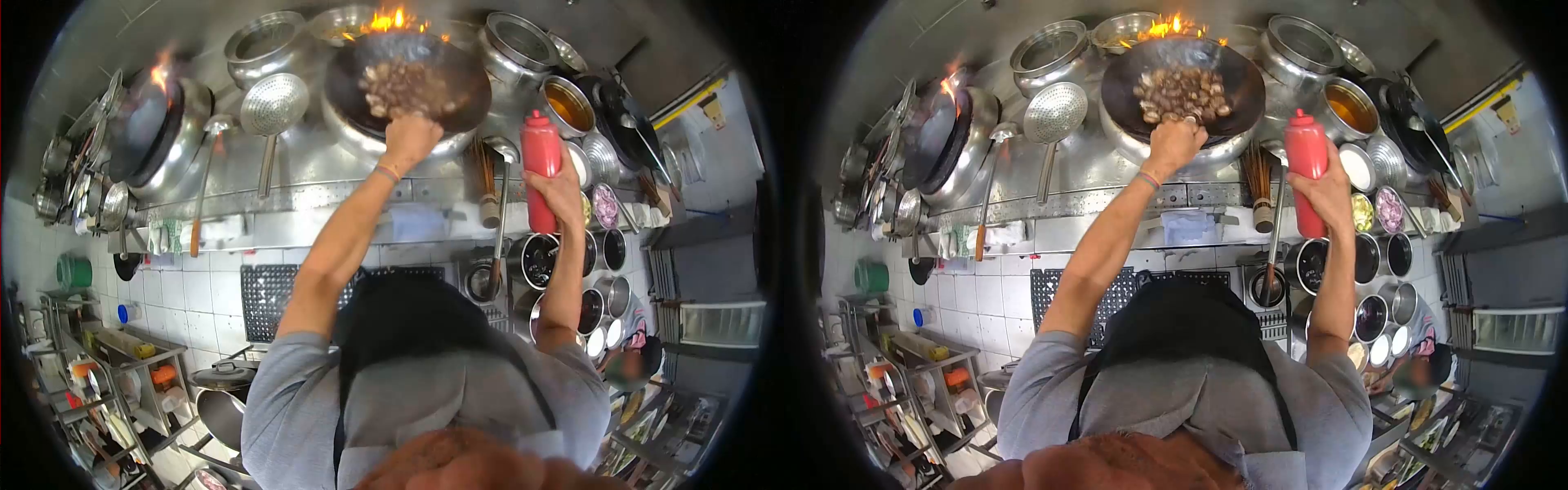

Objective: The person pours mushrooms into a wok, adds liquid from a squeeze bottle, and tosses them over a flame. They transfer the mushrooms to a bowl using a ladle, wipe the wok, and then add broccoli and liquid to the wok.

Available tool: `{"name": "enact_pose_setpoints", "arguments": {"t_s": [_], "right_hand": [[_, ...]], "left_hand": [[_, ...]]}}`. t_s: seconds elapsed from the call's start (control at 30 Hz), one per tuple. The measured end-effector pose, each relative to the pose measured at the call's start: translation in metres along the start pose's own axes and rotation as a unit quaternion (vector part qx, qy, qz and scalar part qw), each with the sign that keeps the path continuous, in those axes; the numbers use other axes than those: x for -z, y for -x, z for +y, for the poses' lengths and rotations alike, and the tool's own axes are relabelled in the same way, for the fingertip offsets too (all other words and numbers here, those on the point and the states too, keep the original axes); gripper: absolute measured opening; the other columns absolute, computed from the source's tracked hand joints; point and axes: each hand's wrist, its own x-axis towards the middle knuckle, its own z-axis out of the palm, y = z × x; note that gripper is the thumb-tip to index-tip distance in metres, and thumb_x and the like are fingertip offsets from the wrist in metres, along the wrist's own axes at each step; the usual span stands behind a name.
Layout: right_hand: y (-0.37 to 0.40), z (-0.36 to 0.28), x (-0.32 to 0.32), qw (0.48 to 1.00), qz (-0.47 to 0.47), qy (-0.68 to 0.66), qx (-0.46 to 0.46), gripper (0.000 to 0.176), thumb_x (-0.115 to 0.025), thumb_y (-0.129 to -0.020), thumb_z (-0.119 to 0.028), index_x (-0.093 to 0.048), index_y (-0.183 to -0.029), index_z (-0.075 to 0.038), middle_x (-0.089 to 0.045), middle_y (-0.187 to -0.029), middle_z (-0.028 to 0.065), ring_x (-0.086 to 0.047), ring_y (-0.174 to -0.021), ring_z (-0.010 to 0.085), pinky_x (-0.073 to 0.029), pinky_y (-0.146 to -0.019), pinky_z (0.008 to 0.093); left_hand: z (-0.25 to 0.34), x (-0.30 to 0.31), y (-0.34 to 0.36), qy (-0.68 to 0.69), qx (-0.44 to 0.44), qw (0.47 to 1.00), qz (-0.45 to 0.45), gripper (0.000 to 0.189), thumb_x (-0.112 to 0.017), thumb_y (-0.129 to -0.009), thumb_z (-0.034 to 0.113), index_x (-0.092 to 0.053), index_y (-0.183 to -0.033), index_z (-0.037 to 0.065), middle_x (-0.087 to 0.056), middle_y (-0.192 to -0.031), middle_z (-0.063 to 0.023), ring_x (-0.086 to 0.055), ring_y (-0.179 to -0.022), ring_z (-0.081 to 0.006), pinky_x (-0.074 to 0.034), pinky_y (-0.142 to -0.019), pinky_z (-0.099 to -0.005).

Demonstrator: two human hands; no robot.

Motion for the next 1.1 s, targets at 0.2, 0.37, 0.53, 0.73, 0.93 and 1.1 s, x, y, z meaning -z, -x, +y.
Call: {"name": "enact_pose_setpoints", "arguments": {"t_s": [0.2, 0.37, 0.53, 0.73, 0.93, 1.1], "right_hand": [[-0.019, 0.004, 0.008, 0.985, -0.051, 0.159, 0.032, 0.094, -0.084, -0.064, -0.015, -0.042, -0.148, -0.009, -0.066, -0.122, 0.0169, -0.066, -0.107, 0.027, -0.052, -0.094, 0.036], [-0.089, 0.017, -0.003, 0.926, -0.096, 0.334, 0.148, 0.089, -0.081, -0.061, -0.027, -0.047, -0.143, -0.016, -0.069, -0.114, 0.0203, -0.067, -0.105, 0.0391, -0.053, -0.091, 0.0472], [-0.109, -0.039, -0.041, 0.866, -0.145, 0.462, 0.129, 0.067, -0.072, -0.066, -0.025, -0.057, -0.131, -0.018, -0.07, -0.109, 0.0196, -0.067, -0.104, 0.0369, -0.054, -0.087, 0.0503], [-0.104, -0.055, -0.037, 0.847, -0.147, 0.496, 0.12, 0.05, -0.066, -0.074, -0.019, -0.062, -0.124, -0.017, -0.071, -0.108, 0.0166, -0.069, -0.101, 0.0364, -0.055, -0.084, 0.0503], [-0.087, -0.038, 0.001, 0.856, -0.099, 0.501, 0.083, 0.063, -0.067, -0.07, -0.018, -0.06, -0.132, -0.025, -0.07, -0.114, 0.0159, -0.065, -0.109, 0.0364, -0.053, -0.09, 0.049], [-0.074, -0.025, 0.036, 0.854, -0.056, 0.517, 0.009, 0.075, -0.075, -0.061, -0.02, -0.059, -0.135, -0.024, -0.071, -0.11, 0.0174, -0.067, -0.105, 0.0369, -0.053, -0.09, 0.048]], "left_hand": [[0.0, 0.026, 0.045, -0.009, -0.035, 0.998, -0.044, 0.036, -0.06, -0.088, 0.032, -0.07, -0.063, 0.008, -0.065, -0.063, -0.0189, -0.066, -0.059, -0.0395, -0.054, -0.059, -0.0508], [-0.027, -0.011, -0.018, -0.052, -0.008, 0.998, -0.032, 0.04, -0.059, -0.091, 0.037, -0.07, -0.065, 0.008, -0.066, -0.065, -0.0189, -0.068, -0.062, -0.0378, -0.055, -0.062, -0.0482], [-0.047, -0.033, -0.004, -0.025, -0.062, 0.997, -0.027, 0.042, -0.057, -0.096, 0.042, -0.07, -0.077, 0.006, -0.068, -0.073, -0.0193, -0.068, -0.072, -0.0379, -0.054, -0.066, -0.0489], [-0.045, -0.025, -0.005, 0.007, -0.052, 0.998, -0.04, 0.044, -0.057, -0.096, 0.044, -0.065, -0.078, 0.005, -0.067, -0.077, -0.0207, -0.066, -0.077, -0.0396, -0.052, -0.069, -0.0495], [-0.046, -0.023, -0.005, 0.014, -0.036, 0.997, -0.067, 0.047, -0.055, -0.097, 0.048, -0.066, -0.079, 0.006, -0.067, -0.075, -0.0205, -0.067, -0.074, -0.0404, -0.053, -0.068, -0.0512], [-0.042, -0.022, -0.014, -0.017, -0.001, 0.993, -0.118, 0.048, -0.051, -0.097, 0.047, -0.07, -0.08, 0.006, -0.07, -0.078, -0.0207, -0.069, -0.078, -0.0403, -0.054, -0.072, -0.0515]]}}
